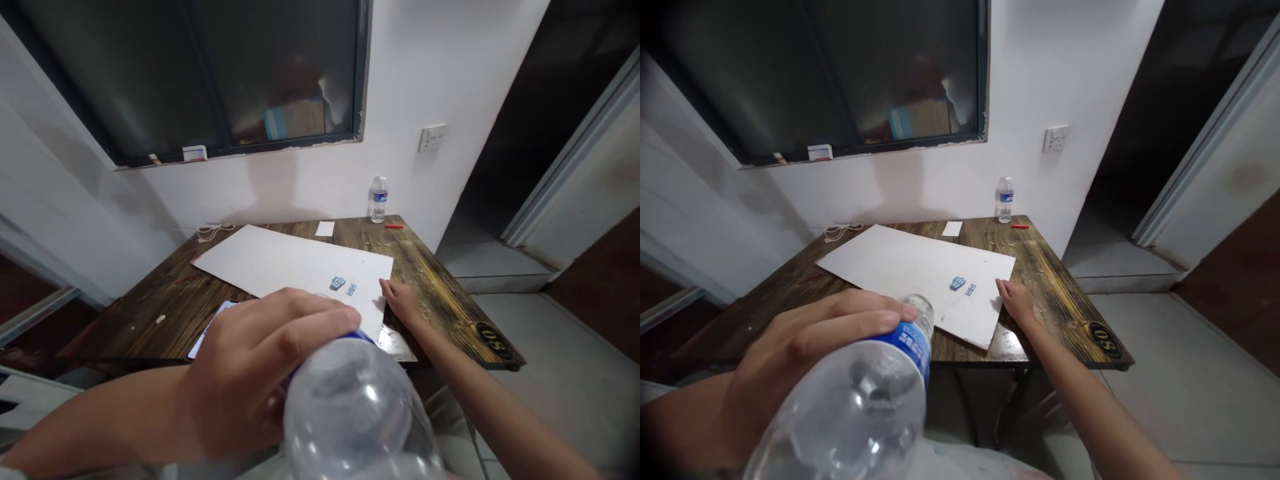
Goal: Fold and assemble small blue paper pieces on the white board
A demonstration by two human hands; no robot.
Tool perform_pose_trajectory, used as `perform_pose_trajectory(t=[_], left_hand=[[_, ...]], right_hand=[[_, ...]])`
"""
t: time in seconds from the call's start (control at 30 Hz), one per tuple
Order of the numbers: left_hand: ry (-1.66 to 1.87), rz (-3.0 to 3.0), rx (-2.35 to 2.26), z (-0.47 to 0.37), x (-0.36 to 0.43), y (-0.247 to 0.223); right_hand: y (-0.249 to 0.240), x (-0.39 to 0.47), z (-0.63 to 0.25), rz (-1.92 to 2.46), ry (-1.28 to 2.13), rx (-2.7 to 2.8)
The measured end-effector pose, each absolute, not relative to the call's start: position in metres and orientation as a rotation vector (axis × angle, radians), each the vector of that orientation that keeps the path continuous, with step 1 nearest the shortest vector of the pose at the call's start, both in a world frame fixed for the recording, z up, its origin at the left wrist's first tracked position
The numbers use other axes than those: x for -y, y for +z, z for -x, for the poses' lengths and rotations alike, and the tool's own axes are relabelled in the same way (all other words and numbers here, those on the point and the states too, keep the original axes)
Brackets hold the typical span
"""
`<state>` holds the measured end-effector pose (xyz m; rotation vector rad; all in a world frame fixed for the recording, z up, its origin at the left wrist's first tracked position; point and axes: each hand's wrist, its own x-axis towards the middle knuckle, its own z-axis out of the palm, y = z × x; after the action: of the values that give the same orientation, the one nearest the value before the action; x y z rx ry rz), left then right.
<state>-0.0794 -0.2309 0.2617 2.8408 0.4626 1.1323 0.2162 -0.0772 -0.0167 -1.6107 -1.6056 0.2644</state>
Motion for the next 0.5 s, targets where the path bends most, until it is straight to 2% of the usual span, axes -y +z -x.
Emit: perform_pose_trajectory(t=[0.07,0.17,0.43,0.5], left_hand=[[1.076,-2.762,-0.625,0.092,0.225,0.254],[0.909,-2.483,-1.168,0.115,0.207,0.243],[1.239,-1.691,-1.893,0.186,0.152,0.238],[1.192,-1.628,-2.235,0.218,0.142,0.231]], right_hand=[[-0.014,0.078,-0.216,1.619,0.273,1.597],[-0.012,0.077,-0.217,1.64,0.249,1.598],[-0.012,0.074,-0.217,1.653,0.209,1.623],[-0.013,0.073,-0.217,1.661,0.191,1.626]])
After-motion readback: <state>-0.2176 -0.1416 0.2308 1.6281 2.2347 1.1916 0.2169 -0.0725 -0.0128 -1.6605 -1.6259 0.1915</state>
